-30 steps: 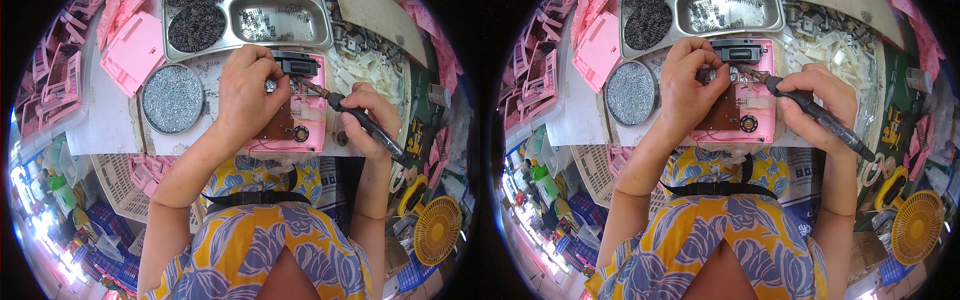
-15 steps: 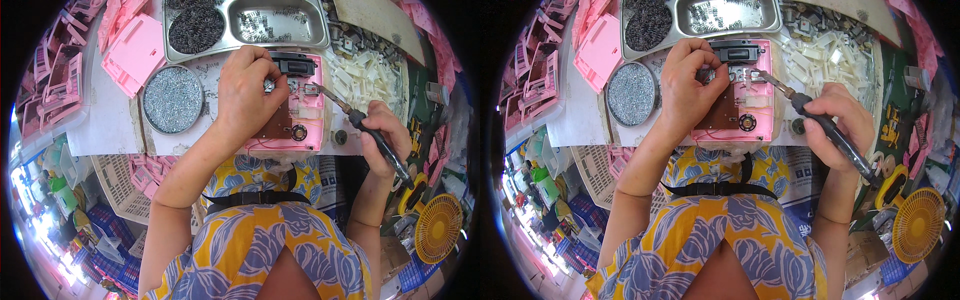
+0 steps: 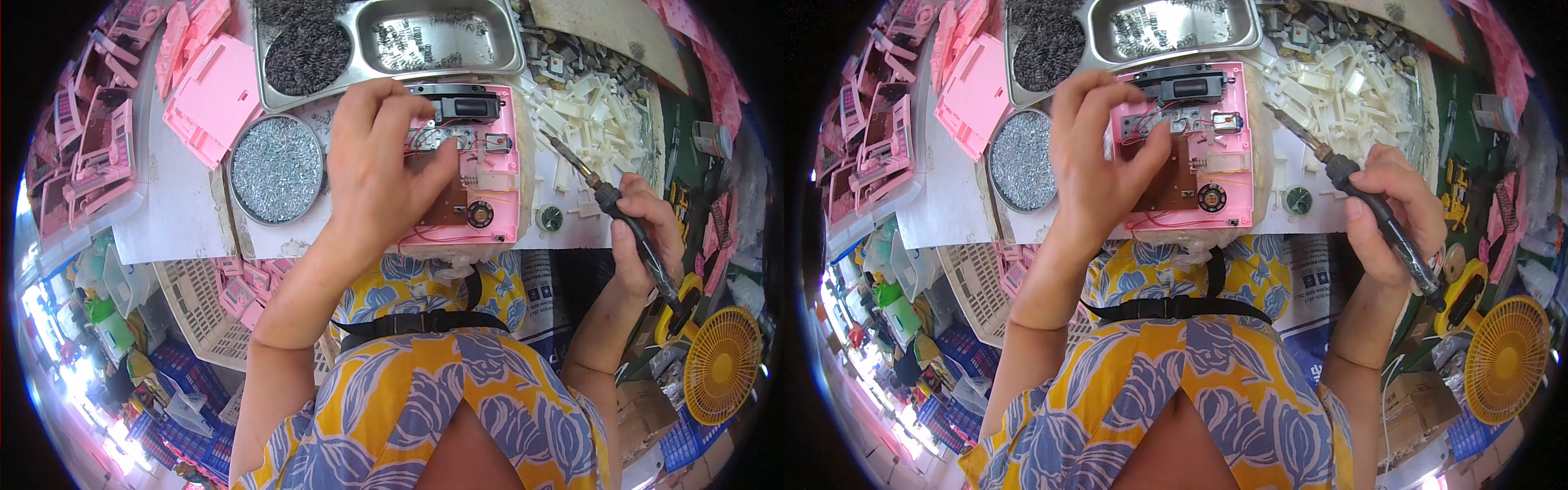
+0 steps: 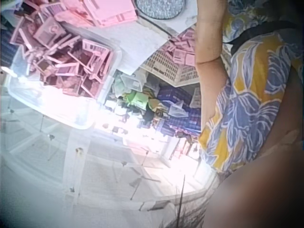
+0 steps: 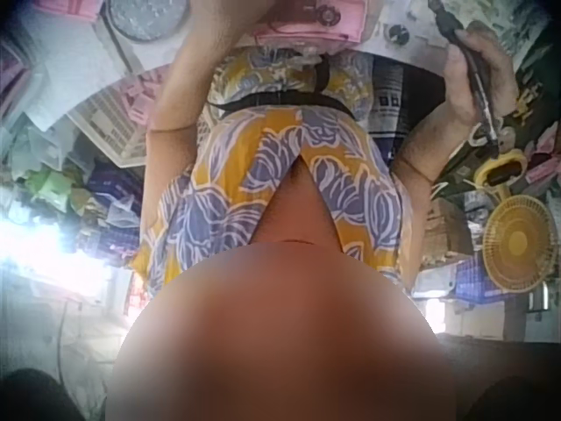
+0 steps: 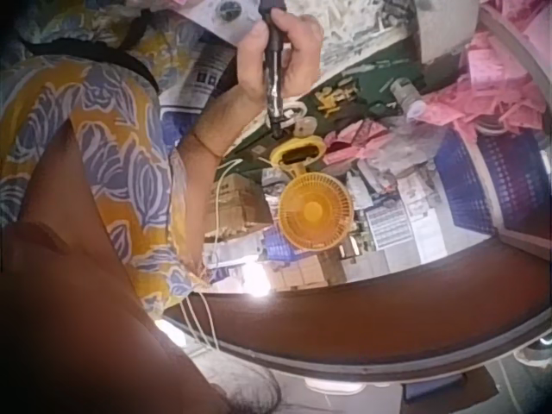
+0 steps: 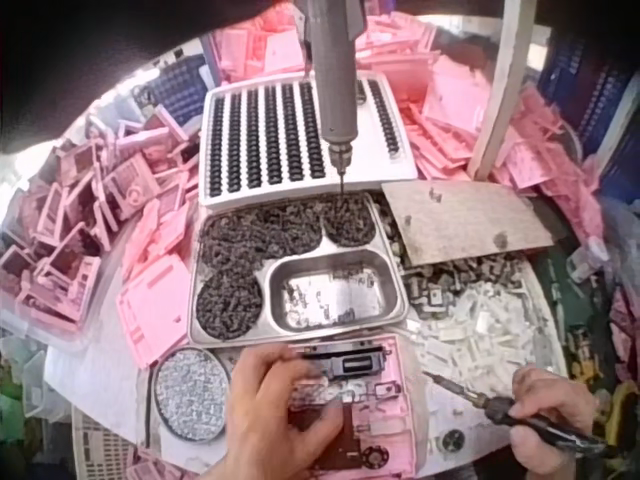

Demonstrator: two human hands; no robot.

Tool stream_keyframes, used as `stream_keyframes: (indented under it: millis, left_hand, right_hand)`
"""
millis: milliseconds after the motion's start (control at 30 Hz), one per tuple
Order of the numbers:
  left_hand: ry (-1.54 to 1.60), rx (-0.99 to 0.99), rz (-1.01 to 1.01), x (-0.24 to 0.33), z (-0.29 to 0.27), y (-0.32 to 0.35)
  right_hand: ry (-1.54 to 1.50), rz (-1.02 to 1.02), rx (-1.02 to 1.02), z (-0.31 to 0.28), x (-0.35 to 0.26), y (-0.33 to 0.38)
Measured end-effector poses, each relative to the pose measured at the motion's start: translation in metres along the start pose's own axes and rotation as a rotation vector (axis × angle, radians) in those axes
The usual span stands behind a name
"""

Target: Assemble internal electronics and solder wires into a pink plastic toy casing at a factory workbench.

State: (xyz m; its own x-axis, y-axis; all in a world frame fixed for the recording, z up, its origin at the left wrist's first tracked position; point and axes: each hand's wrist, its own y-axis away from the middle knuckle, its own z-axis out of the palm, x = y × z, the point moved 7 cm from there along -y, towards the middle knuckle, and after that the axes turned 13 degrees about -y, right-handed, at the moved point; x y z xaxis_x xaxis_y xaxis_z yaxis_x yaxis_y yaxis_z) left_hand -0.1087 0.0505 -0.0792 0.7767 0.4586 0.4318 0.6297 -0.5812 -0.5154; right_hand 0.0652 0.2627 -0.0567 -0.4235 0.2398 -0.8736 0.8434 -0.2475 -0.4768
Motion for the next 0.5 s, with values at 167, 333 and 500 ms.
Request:
stream_keyframes:
  millis: [167, 333, 500]
  left_hand:
    - [0.193, -0.444, 0.055, 0.039, 0.015, 0.023]
    - [0.01, -0.494, 0.207, 0.052, 0.043, 0.022]
    - [0.369, -0.53, -0.02, 0.033, 0.036, 0.018]
  right_hand:
    - [-0.007, 0.018, 0.056, -0.013, 0.0, 0.006]
    - [-0.017, 0.027, 0.043, -0.013, -0.005, 0.007]
    - [0.016, 0.023, 0.152, -0.027, -0.011, 0.026]
